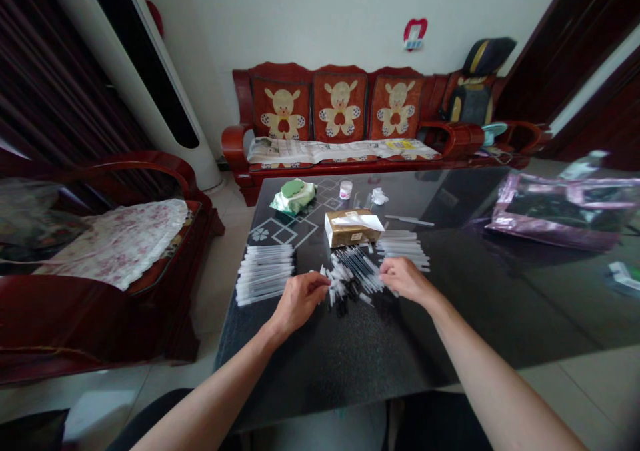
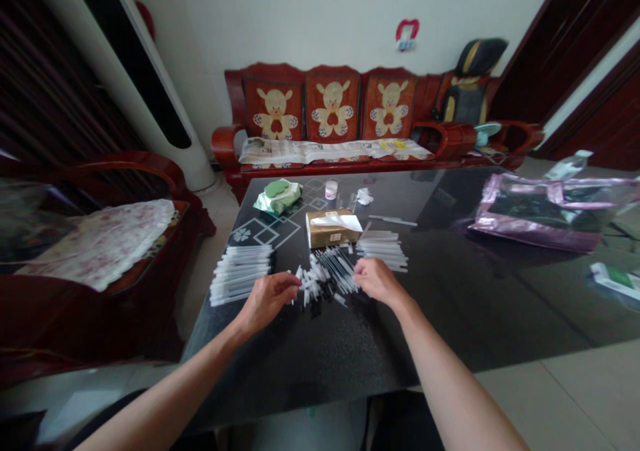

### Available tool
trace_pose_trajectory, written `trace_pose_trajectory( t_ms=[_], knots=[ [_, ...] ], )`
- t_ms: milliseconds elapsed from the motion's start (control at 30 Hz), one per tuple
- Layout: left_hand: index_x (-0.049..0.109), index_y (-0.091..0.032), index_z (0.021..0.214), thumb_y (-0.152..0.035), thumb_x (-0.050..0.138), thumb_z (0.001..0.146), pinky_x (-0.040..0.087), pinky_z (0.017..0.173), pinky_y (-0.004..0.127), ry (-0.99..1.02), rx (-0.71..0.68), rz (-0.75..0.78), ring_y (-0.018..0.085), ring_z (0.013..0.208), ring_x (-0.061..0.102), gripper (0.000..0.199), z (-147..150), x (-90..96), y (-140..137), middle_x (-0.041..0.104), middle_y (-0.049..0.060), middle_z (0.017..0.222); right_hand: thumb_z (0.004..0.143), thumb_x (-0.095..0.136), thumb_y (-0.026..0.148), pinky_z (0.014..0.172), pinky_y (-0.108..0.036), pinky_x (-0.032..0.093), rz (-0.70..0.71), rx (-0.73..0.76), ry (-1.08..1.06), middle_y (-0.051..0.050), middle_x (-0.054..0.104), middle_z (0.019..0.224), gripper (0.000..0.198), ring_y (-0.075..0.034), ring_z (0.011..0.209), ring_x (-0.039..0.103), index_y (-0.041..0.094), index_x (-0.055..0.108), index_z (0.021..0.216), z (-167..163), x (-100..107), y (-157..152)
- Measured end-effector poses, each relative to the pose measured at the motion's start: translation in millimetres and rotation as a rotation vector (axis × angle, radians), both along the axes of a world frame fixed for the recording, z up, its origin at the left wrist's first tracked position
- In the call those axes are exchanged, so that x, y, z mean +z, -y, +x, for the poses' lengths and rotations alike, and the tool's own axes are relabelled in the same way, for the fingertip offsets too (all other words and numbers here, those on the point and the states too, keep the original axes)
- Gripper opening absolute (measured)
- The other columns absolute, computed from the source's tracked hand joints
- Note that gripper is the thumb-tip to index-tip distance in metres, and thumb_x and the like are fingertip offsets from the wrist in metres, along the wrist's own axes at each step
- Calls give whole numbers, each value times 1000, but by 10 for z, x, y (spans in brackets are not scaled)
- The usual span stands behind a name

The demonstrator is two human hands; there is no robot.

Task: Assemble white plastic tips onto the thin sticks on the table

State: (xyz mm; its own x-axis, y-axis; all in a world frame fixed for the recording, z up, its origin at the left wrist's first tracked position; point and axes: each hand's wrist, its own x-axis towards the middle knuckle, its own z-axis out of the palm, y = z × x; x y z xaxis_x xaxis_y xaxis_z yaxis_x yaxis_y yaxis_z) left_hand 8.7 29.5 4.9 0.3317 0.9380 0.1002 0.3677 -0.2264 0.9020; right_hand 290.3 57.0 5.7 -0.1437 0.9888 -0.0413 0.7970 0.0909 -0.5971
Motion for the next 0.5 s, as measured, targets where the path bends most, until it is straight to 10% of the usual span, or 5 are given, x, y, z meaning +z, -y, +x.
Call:
trace_pose_trajectory(
  t_ms=[267, 500],
  knots=[
    [66, -13, 84, -39, 62, 80, 51, 56, 24, 221, -107, -163, 16, 63, 63, 27, 78, -135, 14, 67, 6, 71, 75, 56, 21, 42, -19, 32, -135, 228, -320, 3, 56, 49, 7, -10, 43, 50, 16, 56, 70, -912, 51, 301],
    [61, -13, 83, -43, 56, 84, 53, 53, 24, 261, 20, -167, 17, 61, 66, 30, -3, -74, -55, 68, 7, 69, 82, 54, 26, 49, -21, 37, -59, 214, -181, 1, 61, 57, 13, -12, 49, 56, 17, 64, 83, -849, 101, 218]
  ],
)
